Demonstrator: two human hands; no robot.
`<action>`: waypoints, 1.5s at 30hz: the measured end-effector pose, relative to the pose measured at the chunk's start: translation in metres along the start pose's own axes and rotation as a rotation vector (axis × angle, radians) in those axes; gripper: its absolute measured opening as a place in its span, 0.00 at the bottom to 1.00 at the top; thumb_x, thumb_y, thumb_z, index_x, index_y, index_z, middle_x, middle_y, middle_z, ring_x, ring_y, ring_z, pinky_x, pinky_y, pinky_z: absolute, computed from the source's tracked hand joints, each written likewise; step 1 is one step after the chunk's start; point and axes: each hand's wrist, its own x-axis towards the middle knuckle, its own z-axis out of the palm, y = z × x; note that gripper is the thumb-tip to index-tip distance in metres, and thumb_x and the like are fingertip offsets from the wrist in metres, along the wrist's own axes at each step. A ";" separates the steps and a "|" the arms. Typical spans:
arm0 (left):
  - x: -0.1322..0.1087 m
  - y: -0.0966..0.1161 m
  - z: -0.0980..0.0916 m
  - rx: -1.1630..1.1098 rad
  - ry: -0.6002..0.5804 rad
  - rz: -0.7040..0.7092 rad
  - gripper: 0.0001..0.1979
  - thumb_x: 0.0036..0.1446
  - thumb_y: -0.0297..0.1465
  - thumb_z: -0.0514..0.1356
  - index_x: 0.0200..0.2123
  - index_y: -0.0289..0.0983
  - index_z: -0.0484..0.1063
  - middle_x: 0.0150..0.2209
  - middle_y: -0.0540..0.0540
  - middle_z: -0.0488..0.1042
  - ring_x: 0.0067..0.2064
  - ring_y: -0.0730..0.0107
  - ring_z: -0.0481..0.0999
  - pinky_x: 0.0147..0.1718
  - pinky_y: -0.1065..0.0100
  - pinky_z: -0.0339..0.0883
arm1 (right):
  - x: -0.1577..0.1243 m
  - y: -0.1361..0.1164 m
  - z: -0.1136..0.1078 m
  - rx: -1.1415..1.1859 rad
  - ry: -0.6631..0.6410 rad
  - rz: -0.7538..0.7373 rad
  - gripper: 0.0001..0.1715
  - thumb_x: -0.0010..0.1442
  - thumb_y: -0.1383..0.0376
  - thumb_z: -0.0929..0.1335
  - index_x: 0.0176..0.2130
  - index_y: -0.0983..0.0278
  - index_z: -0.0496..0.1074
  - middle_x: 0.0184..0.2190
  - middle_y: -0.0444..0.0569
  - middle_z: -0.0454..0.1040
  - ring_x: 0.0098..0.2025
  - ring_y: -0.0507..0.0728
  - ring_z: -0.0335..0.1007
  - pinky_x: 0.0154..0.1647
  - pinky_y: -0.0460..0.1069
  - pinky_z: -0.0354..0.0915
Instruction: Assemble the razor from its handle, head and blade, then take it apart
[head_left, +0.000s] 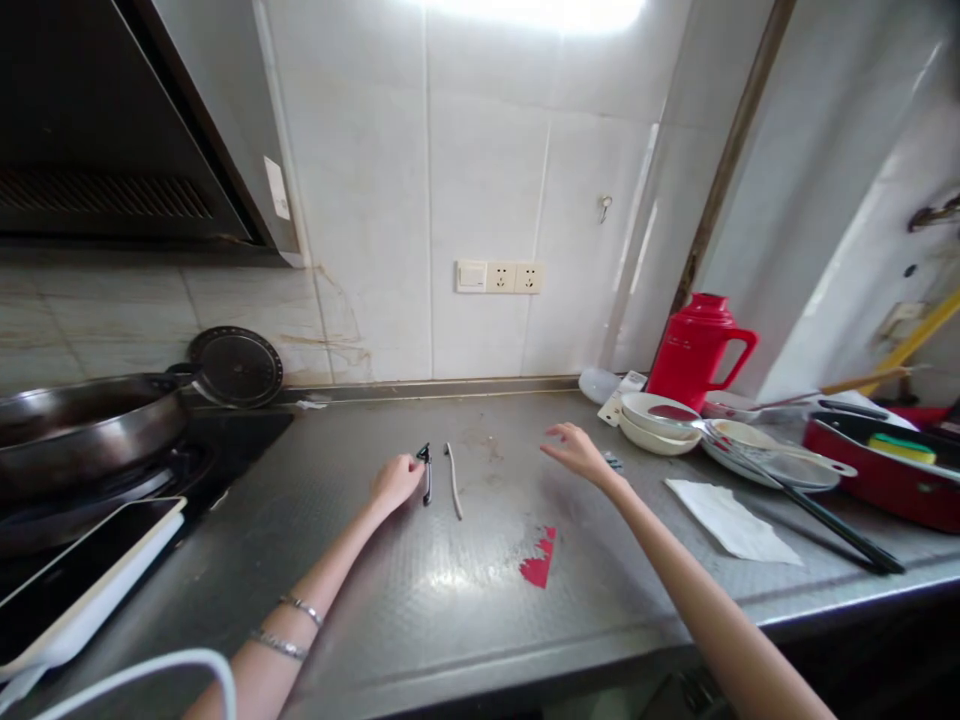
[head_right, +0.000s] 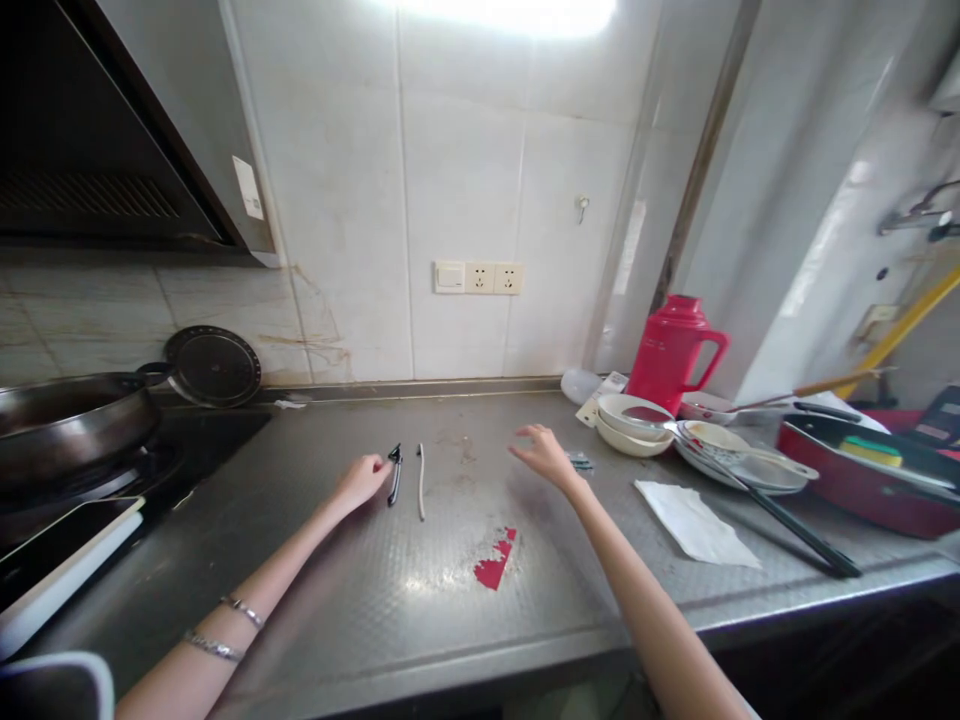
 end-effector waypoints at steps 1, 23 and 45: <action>0.002 -0.002 0.000 -0.019 0.009 0.001 0.18 0.56 0.40 0.48 0.28 0.36 0.72 0.33 0.42 0.76 0.35 0.63 0.74 0.28 0.71 0.56 | -0.004 0.020 -0.008 -0.014 0.014 0.026 0.20 0.51 0.55 0.66 0.40 0.67 0.72 0.40 0.53 0.73 0.44 0.58 0.67 0.48 0.51 0.58; 0.012 -0.019 0.004 -0.132 0.092 0.063 0.15 0.55 0.36 0.49 0.23 0.36 0.68 0.24 0.47 0.71 0.27 0.70 0.69 0.26 0.73 0.53 | -0.044 0.127 -0.046 -0.069 -0.230 0.248 0.33 0.48 0.59 0.67 0.53 0.67 0.66 0.49 0.54 0.71 0.48 0.62 0.65 0.52 0.53 0.57; 0.017 -0.026 0.005 -0.177 0.136 0.040 0.14 0.56 0.35 0.50 0.25 0.35 0.70 0.25 0.47 0.72 0.28 0.71 0.69 0.28 0.73 0.54 | -0.022 0.087 -0.017 0.086 -0.147 0.090 0.29 0.48 0.56 0.68 0.48 0.66 0.69 0.48 0.54 0.71 0.50 0.61 0.65 0.51 0.52 0.58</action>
